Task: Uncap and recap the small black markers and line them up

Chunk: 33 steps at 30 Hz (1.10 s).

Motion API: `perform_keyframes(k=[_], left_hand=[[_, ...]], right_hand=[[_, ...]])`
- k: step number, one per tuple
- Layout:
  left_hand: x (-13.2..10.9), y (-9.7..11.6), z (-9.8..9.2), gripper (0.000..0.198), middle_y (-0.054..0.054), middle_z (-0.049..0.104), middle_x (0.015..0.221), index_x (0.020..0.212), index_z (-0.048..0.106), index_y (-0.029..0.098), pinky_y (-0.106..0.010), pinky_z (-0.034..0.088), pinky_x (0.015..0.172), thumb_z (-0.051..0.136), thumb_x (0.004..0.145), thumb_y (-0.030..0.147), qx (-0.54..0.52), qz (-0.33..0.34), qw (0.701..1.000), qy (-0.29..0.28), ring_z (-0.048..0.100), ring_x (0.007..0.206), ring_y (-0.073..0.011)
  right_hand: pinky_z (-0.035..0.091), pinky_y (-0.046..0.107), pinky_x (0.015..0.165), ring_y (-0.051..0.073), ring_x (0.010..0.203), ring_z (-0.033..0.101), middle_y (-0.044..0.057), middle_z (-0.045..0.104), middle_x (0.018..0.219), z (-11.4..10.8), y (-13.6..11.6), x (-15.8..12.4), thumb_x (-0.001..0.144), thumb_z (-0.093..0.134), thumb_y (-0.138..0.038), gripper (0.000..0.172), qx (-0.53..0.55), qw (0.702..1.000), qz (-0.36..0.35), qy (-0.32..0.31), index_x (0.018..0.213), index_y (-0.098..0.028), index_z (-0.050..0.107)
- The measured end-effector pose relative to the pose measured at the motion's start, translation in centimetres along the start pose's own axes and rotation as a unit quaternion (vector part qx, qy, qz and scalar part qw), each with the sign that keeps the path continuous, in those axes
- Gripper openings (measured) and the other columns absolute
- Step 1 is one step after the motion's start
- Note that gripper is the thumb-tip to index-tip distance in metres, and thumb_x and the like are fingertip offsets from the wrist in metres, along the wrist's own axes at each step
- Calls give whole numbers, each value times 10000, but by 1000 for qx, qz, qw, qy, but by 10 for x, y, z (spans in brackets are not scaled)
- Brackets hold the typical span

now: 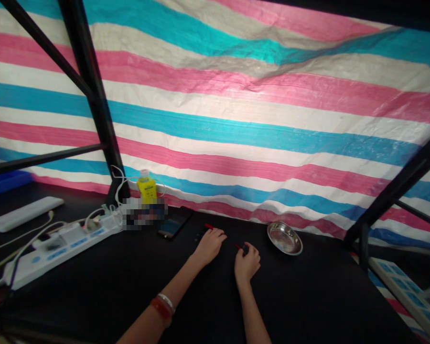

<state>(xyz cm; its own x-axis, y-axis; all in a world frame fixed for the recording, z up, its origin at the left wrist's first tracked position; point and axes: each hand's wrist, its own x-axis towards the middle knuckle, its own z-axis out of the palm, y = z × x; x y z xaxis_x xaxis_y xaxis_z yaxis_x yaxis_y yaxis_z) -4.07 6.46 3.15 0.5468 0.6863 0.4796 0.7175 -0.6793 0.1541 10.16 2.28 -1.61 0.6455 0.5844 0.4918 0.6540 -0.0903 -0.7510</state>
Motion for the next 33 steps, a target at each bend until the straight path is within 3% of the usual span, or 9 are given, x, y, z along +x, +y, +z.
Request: perform_keyframes(k=[2,5,11,16,24,33], left_hand=[[2,20,10,338,-58,624,1050,1063,584,194,-338,402,874,415,809,50,-18,22,1000,-13,549,988,-190],[4,41,31,347,-73,601,1150,1168,524,171,-344,415,883,400,849,114,-45,-1,999,-17,536,1054,-195],[0,46,58,358,-76,609,1144,1184,527,196,-347,415,899,415,849,140,-88,-18,996,1,544,1050,-199],[-2,45,56,333,-68,632,1080,1130,566,218,-344,431,860,398,856,129,-91,-41,995,-1,562,986,-195],[-2,54,35,270,-43,634,998,1091,560,182,-335,412,852,389,885,146,-94,-73,992,-49,548,921,-176],[-4,53,37,210,-39,599,915,946,587,173,-330,395,809,393,879,132,-51,-86,992,-73,520,875,-178]], right_hand=[[313,342,633,288,803,540,145,633,911,2,2,0,708,488,-245,279,-14,1000,-9,-17,915,-182,664],[318,349,637,297,816,544,148,643,916,5,5,-1,728,469,-256,285,-20,998,-27,-45,908,-181,677],[334,363,640,297,805,553,139,653,927,9,12,-1,746,451,-250,275,-9,997,-38,-69,857,-190,695],[358,359,655,267,759,558,123,665,904,9,13,0,747,463,-243,263,33,995,-56,-74,832,-188,706],[397,333,714,258,858,570,109,661,970,1,6,3,782,420,-198,295,-49,988,-37,-143,892,-157,690],[406,341,699,267,856,581,118,656,954,12,26,5,764,448,-225,286,-43,986,-50,-155,875,-174,706]])
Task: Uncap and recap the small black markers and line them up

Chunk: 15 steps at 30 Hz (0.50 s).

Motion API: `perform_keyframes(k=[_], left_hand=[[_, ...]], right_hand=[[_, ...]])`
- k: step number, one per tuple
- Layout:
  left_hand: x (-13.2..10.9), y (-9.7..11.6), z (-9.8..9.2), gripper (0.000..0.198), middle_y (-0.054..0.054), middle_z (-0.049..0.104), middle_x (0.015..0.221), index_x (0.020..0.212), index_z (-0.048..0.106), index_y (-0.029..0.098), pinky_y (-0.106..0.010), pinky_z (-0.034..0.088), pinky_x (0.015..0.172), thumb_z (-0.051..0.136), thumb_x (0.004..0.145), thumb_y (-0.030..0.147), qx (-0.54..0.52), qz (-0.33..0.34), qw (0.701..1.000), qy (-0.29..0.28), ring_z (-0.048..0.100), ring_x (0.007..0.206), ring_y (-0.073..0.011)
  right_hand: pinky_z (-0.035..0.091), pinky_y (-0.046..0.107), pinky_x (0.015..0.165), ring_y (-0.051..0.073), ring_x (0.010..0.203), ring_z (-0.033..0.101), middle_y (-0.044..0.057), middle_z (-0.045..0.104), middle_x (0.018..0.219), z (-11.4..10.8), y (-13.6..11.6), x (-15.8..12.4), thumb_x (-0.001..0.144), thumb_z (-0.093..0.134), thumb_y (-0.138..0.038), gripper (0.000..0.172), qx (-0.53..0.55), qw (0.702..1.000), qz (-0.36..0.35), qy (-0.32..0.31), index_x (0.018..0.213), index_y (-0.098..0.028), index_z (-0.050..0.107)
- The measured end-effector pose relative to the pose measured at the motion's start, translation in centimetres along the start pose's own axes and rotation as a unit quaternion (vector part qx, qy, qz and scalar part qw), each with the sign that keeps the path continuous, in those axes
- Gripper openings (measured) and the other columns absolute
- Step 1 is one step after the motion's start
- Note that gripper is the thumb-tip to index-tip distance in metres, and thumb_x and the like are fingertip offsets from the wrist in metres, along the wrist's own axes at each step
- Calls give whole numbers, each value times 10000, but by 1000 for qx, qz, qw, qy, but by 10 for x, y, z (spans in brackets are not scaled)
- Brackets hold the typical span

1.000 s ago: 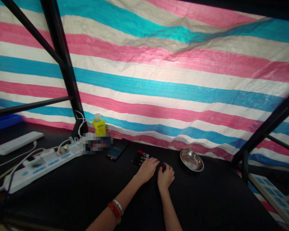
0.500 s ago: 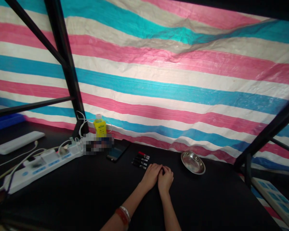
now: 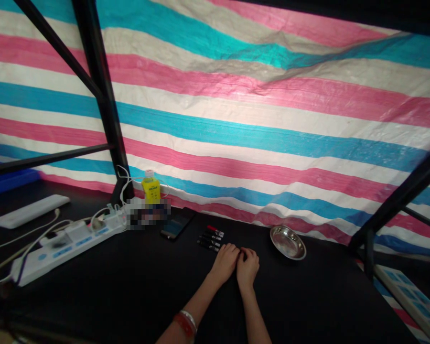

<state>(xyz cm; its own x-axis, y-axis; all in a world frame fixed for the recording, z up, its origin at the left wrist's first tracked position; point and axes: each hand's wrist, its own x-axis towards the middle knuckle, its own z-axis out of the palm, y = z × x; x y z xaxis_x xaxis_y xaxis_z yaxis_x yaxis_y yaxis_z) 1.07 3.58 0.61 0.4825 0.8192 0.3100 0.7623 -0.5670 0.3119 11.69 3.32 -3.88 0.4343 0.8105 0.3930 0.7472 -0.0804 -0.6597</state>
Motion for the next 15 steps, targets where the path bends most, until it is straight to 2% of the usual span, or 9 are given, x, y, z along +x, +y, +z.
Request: perform_keyframes(k=[4,15], left_hand=[[1,-1,3,193,-37,587,891,904,580,168,-339,398,799,391,878,134,-3,-16,1000,11,515,860,-183],[1,-3,5,233,-51,564,915,977,594,174,-321,422,775,385,879,142,-12,-14,1000,14,503,866,-189]], right_hand=[[405,341,684,271,846,583,125,653,924,1,2,0,756,457,-232,281,-2,1000,-5,8,857,-183,714],[404,356,731,280,875,573,143,632,968,-4,-5,-1,780,449,-250,308,-26,999,18,-20,909,-180,720]])
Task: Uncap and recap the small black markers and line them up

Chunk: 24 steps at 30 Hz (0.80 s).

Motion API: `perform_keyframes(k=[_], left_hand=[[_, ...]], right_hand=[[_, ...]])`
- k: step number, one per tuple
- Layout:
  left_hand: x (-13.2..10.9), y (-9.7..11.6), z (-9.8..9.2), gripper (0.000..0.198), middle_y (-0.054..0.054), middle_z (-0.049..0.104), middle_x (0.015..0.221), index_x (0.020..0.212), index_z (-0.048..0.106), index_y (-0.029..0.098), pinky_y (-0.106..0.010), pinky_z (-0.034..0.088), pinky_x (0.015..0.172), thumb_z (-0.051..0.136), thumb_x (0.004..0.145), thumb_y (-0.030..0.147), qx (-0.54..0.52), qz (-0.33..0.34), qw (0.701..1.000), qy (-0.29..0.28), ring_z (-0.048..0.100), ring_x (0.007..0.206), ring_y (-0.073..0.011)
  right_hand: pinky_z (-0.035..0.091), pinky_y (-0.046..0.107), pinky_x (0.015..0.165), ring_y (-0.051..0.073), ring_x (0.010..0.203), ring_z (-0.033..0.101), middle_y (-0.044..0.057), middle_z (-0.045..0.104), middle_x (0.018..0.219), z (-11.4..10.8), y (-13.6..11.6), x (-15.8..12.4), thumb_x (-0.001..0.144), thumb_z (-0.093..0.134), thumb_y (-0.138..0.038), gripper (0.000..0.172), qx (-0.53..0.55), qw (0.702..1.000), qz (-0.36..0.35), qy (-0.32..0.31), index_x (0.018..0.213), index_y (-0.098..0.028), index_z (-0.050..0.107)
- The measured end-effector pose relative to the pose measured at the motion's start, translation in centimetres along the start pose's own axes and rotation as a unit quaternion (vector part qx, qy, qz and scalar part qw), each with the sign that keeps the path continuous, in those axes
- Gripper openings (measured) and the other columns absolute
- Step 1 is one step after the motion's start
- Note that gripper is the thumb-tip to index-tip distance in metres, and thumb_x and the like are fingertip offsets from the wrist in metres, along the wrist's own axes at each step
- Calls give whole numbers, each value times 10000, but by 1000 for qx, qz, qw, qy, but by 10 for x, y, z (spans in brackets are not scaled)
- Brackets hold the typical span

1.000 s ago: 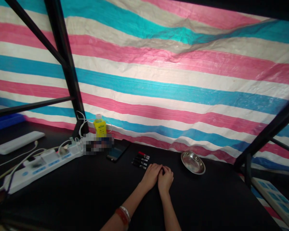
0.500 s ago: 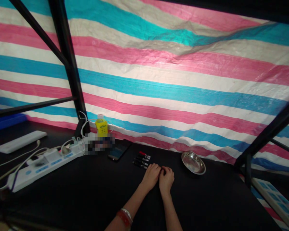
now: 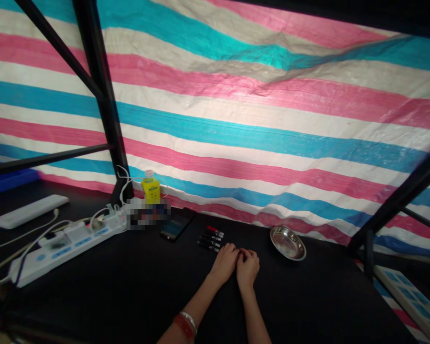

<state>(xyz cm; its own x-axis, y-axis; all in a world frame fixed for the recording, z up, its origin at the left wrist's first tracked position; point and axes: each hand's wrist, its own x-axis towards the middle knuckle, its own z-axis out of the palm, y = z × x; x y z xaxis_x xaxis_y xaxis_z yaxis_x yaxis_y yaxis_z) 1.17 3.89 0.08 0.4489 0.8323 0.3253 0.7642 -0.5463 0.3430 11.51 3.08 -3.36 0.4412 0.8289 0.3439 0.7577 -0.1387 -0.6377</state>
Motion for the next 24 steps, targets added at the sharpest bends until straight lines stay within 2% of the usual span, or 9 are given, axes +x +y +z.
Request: perform_keyframes(k=[5,11,16,24], left_hand=[[1,0,0,229,-53,563,919,965,589,165,-333,418,788,380,877,134,-3,-9,1000,-10,502,879,-192],[1,0,2,161,-42,561,915,885,550,164,-325,411,784,391,874,144,-15,-21,1000,6,503,875,-183],[1,0,2,165,-40,572,913,893,546,165,-330,417,793,383,877,146,-3,-19,1000,0,508,881,-189],[0,-3,7,298,-58,560,1011,1147,493,172,-338,448,821,368,880,127,7,-4,1000,29,528,934,-189]], right_hand=[[397,353,732,284,922,561,140,619,1022,-6,-6,-1,803,434,-262,322,-25,999,25,-27,961,-194,707],[388,354,759,284,951,547,151,604,1048,-11,-13,-2,817,421,-249,361,-58,997,29,-43,1063,-153,665],[391,350,751,280,942,556,147,610,1042,-11,-11,-1,809,438,-265,351,-52,997,31,-45,1055,-166,668],[402,355,699,283,856,580,147,640,963,-4,0,1,744,458,-251,347,-9,1000,13,2,979,-160,696]])
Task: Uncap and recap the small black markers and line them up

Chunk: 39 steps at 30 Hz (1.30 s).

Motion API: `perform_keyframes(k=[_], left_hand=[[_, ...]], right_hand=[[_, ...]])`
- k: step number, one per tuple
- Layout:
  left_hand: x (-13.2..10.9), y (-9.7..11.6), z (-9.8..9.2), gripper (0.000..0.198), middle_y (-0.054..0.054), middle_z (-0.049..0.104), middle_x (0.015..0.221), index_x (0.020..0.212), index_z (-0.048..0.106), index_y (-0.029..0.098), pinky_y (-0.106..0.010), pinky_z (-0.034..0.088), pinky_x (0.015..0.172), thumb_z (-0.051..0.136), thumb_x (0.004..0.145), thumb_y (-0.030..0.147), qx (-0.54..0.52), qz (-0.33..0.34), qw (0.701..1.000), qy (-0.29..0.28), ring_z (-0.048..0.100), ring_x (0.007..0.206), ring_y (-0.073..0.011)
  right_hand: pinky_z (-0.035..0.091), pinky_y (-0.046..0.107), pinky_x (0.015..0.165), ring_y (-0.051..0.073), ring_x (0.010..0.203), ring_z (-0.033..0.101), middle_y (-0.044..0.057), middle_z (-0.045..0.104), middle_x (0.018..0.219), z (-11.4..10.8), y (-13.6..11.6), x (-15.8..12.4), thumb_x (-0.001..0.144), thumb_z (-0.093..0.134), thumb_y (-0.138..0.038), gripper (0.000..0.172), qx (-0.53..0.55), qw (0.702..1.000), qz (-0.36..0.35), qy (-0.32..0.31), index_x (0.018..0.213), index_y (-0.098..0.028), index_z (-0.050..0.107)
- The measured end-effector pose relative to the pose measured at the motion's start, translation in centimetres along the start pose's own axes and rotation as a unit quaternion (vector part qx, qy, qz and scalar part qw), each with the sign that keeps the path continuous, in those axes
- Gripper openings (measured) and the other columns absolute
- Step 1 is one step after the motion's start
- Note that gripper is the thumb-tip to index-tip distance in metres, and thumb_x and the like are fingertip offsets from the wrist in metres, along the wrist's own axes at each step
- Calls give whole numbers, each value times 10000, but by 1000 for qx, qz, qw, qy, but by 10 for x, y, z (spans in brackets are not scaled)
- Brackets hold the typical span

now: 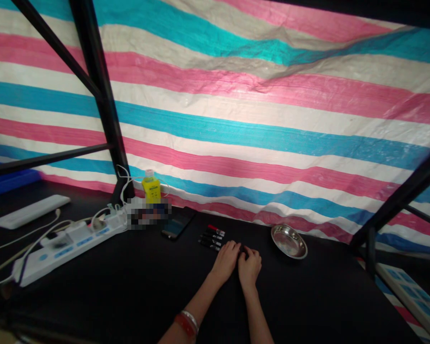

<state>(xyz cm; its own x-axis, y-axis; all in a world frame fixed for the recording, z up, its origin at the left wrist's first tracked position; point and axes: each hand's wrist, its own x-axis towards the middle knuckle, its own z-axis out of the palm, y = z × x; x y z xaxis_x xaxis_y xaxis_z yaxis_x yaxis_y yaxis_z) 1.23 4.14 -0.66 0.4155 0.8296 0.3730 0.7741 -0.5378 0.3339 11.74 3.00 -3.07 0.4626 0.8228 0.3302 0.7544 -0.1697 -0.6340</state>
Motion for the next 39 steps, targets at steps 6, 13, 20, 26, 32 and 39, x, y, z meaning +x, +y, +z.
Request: perform_keyframes(k=[6,13,20,26,32,39], left_hand=[[-1,3,-7,231,-45,577,960,1026,546,177,-335,465,819,363,890,142,-45,3,998,41,549,900,-172],[-5,1,-10,194,-43,613,897,945,549,182,-343,479,805,361,903,200,-130,-9,984,119,578,861,-171],[-5,-2,-9,206,-47,608,931,998,523,192,-337,493,824,350,916,268,-220,-34,958,182,588,905,-163],[-7,-3,-10,230,-58,596,1000,1044,502,197,-341,475,880,319,917,257,-268,-60,945,180,579,954,-154],[-8,-5,-9,236,-64,601,1029,1053,510,197,-341,461,906,331,905,235,-285,-79,934,201,575,983,-156],[-6,-7,-5,237,-70,618,1036,1064,515,194,-337,464,900,357,897,252,-290,-96,927,220,587,989,-162]], right_hand=[[399,353,657,279,798,584,157,641,896,1,0,-1,729,443,-220,336,-6,999,-29,27,925,-156,709],[405,375,685,287,814,582,171,633,894,-5,-10,-6,786,381,-196,374,-17,999,-27,36,1002,-134,680],[462,345,770,221,878,572,129,566,916,-8,-14,-3,839,368,-231,361,160,979,-101,82,1021,-123,660],[494,322,804,184,923,588,97,589,963,-13,-29,-11,863,412,-262,306,266,948,-170,33,1003,-180,672],[495,360,852,206,1002,588,114,592,1095,-12,-33,-13,867,443,-299,300,294,941,-169,25,1041,-192,662],[494,357,845,206,967,603,118,631,1007,-14,-33,-11,868,431,-326,301,283,946,-157,22,950,-170,676]])
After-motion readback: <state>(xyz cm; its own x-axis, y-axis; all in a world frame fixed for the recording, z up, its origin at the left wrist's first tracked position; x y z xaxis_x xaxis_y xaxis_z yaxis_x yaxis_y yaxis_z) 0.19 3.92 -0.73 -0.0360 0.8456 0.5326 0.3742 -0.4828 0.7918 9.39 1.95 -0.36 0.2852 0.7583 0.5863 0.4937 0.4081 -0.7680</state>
